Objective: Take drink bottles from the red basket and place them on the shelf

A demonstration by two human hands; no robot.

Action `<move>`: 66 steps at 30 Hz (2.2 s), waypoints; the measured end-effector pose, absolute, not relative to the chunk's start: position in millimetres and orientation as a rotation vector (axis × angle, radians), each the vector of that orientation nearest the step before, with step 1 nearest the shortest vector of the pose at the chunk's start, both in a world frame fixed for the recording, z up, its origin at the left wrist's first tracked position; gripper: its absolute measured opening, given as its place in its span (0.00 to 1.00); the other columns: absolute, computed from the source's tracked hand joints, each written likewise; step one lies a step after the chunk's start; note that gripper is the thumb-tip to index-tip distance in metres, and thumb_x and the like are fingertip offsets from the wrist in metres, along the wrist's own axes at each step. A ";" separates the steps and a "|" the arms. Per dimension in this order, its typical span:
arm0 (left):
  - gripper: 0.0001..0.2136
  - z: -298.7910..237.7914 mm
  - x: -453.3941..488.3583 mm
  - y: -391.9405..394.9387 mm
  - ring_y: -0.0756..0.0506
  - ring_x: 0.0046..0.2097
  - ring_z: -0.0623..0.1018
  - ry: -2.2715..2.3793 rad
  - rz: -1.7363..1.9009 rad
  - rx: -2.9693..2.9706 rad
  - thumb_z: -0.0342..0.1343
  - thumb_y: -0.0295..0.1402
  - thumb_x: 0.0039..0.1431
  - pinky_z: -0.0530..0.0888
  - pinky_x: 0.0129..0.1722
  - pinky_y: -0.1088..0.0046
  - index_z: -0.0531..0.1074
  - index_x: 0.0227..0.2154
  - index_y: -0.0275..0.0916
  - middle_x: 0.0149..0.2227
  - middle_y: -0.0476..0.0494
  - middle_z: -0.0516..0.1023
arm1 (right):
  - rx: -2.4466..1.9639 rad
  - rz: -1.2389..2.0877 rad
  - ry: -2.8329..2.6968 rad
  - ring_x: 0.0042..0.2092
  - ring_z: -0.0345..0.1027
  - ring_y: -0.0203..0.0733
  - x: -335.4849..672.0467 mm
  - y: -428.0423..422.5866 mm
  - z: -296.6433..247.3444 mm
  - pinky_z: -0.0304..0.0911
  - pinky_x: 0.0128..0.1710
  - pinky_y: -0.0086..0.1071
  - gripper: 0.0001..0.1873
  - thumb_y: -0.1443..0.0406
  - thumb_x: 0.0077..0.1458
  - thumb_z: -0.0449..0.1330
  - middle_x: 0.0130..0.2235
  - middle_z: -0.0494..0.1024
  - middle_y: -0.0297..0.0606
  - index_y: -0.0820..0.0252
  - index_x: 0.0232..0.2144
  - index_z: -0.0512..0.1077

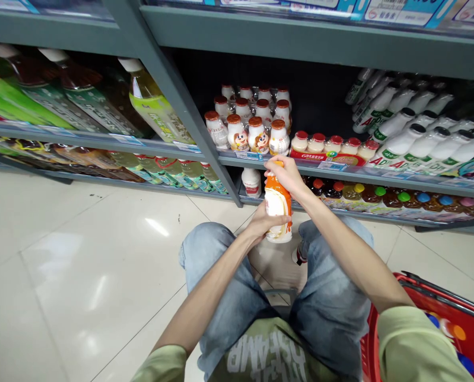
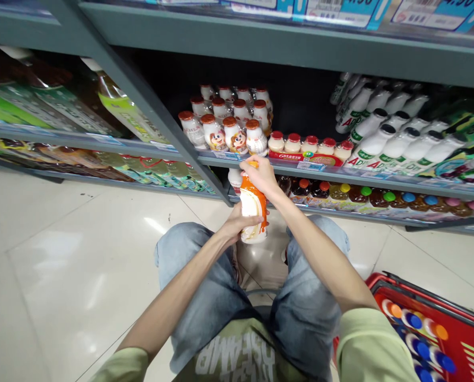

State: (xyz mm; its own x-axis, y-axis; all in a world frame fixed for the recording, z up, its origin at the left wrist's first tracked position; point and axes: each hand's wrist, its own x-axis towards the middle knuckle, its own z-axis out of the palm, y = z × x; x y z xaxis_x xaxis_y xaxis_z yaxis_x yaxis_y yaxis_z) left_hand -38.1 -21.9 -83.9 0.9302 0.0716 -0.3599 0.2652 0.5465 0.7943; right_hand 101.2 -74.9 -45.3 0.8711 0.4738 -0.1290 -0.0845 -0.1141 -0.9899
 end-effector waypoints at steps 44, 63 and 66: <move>0.34 -85.2 -38.2 -24.7 0.40 0.36 0.82 0.382 -0.093 1.009 0.75 0.30 0.30 0.78 0.41 0.60 0.70 0.45 0.35 0.35 0.42 0.83 | -1.681 0.369 -0.411 0.32 0.78 0.45 101.1 -76.2 -45.6 0.73 0.38 0.38 0.07 0.60 0.50 0.62 0.24 0.78 0.33 0.57 0.30 0.73; 0.32 -92.1 -43.9 -16.6 0.40 0.36 0.81 0.126 -0.221 0.690 0.65 0.37 0.37 0.78 0.35 0.63 0.73 0.51 0.37 0.42 0.37 0.81 | -1.269 0.812 -0.343 0.30 0.76 0.42 89.3 -81.0 -16.4 0.74 0.31 0.36 0.14 0.58 0.50 0.66 0.30 0.78 0.32 0.55 0.37 0.70; 0.32 -91.9 -43.3 -15.1 0.38 0.40 0.82 0.096 -0.175 0.649 0.63 0.37 0.36 0.79 0.35 0.62 0.73 0.50 0.38 0.43 0.37 0.81 | -1.181 0.838 -0.365 0.27 0.76 0.41 83.7 -80.0 -9.5 0.74 0.27 0.35 0.18 0.58 0.47 0.68 0.28 0.77 0.30 0.54 0.39 0.68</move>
State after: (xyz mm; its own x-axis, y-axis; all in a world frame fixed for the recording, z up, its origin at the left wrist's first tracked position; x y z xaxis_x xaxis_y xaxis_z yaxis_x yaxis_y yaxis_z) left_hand -43.3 -15.1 -91.9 0.9809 -0.1315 -0.1436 0.1916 0.7827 0.5922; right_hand 83.7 -80.0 -9.5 0.6543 0.7377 -0.1664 -0.3814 0.1319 -0.9150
